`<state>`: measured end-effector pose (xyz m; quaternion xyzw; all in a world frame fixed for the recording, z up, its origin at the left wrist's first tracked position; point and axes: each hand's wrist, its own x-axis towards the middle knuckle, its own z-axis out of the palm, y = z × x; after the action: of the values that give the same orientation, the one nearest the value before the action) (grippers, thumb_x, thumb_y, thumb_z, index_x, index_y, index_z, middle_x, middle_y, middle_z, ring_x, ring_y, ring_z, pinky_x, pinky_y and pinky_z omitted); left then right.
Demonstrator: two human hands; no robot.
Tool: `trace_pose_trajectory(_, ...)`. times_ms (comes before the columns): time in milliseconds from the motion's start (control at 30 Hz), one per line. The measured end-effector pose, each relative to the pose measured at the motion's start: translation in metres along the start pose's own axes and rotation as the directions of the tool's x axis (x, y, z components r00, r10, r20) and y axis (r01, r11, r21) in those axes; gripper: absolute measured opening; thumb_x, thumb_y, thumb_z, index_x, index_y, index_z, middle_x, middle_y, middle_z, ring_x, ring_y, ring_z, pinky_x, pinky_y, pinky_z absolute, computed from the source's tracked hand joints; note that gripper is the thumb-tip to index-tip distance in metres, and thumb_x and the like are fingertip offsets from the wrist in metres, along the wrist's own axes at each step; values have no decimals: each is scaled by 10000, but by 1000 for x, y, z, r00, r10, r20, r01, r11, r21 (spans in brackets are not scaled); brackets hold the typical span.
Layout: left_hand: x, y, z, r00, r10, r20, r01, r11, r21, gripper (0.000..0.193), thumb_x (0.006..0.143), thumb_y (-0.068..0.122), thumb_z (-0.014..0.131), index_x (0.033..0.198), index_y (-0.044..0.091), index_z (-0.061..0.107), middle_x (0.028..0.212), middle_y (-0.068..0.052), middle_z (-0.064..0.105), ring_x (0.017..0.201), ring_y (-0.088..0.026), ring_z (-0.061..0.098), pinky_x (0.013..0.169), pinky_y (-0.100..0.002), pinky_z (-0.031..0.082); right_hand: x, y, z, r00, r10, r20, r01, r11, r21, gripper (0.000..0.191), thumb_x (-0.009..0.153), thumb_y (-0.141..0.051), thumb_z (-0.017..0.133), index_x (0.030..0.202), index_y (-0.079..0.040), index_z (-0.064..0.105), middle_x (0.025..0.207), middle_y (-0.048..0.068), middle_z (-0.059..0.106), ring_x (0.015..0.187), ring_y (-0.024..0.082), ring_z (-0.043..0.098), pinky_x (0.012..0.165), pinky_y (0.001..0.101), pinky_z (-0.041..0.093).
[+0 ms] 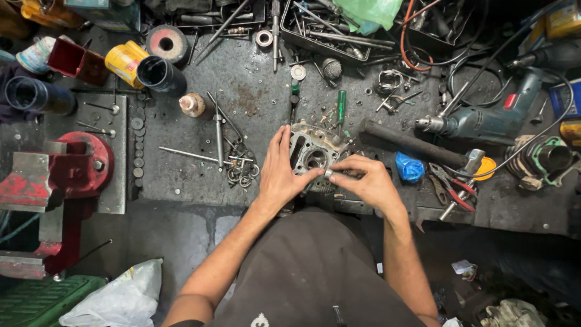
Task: The person uses a small metal file to smooth the inner surfaces of a metallic engine component on a cluttered workbench. They repeatedly rotate the part and file different internal areas, occasionally pausing to inspect the surfaces.
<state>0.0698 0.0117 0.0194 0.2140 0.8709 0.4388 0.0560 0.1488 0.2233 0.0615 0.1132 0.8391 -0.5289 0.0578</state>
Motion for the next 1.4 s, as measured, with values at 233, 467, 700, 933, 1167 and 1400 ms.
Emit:
trace_pose_trajectory(233, 2, 0, 2, 997, 72, -28, -69, 991, 112, 1176, 742, 516, 874, 1570, -44, 254, 1597, -260, 359, 1452, -430, 391, 1160, -499, 358, 9, 2, -4, 999, 10, 45, -12, 999, 46, 275, 796, -178, 858, 1042, -66, 805, 954, 19, 741, 825, 89, 656, 675, 256, 498)
trace_pose_trajectory(467, 9, -2, -2, 985, 166, 44, -171, 974, 149, 1054, 831, 502, 825, 1589, 16, 275, 1595, -279, 324, 1446, -469, 369, 1179, -521, 336, 15, -3, -7, 998, -1, 60, 3, 999, -36, 259, 799, -189, 855, 1023, -67, 811, 921, 17, 746, 815, 92, 663, 682, 266, 505)
trace_pose_trajectory(700, 17, -5, -4, 973, 224, 62, -230, 964, 131, 1039, 835, 490, 819, 1578, -9, 292, 1570, -293, 344, 1413, -481, 393, 1143, -530, 381, 19, -6, -10, 998, -29, 60, 33, 998, -58, 261, 805, -192, 852, 1023, -54, 807, 947, 49, 764, 897, 128, 708, 777, 294, 550)
trace_pose_trajectory(933, 12, -1, 0, 985, 173, 16, -174, 972, 158, 992, 843, 481, 835, 1572, 28, 338, 1516, -260, 428, 1346, -452, 461, 1123, -507, 423, 3, -5, 10, 993, 33, -117, -33, 999, 6, 260, 845, -202, 824, 1063, -65, 790, 977, 39, 752, 895, 112, 722, 769, 265, 575)
trace_pose_trajectory(1167, 12, 0, -16, 976, 175, 131, -186, 980, 75, 1090, 771, 451, 854, 1571, -23, 285, 1512, -316, 364, 1352, -506, 401, 1100, -524, 398, 2, 1, 7, 995, -95, -7, 95, 994, -57, 253, 853, -199, 836, 1055, -51, 796, 983, 63, 773, 918, 144, 733, 805, 289, 557)
trace_pose_trajectory(1400, 10, -1, -5, 987, 154, 55, -161, 972, 171, 1010, 843, 459, 837, 1589, 13, 322, 1529, -276, 406, 1329, -466, 464, 1116, -512, 428, -1, -10, 15, 990, 3, -139, -21, 991, -129, 279, 830, -256, 828, 1054, -92, 799, 986, 52, 763, 880, 165, 740, 720, 291, 567)
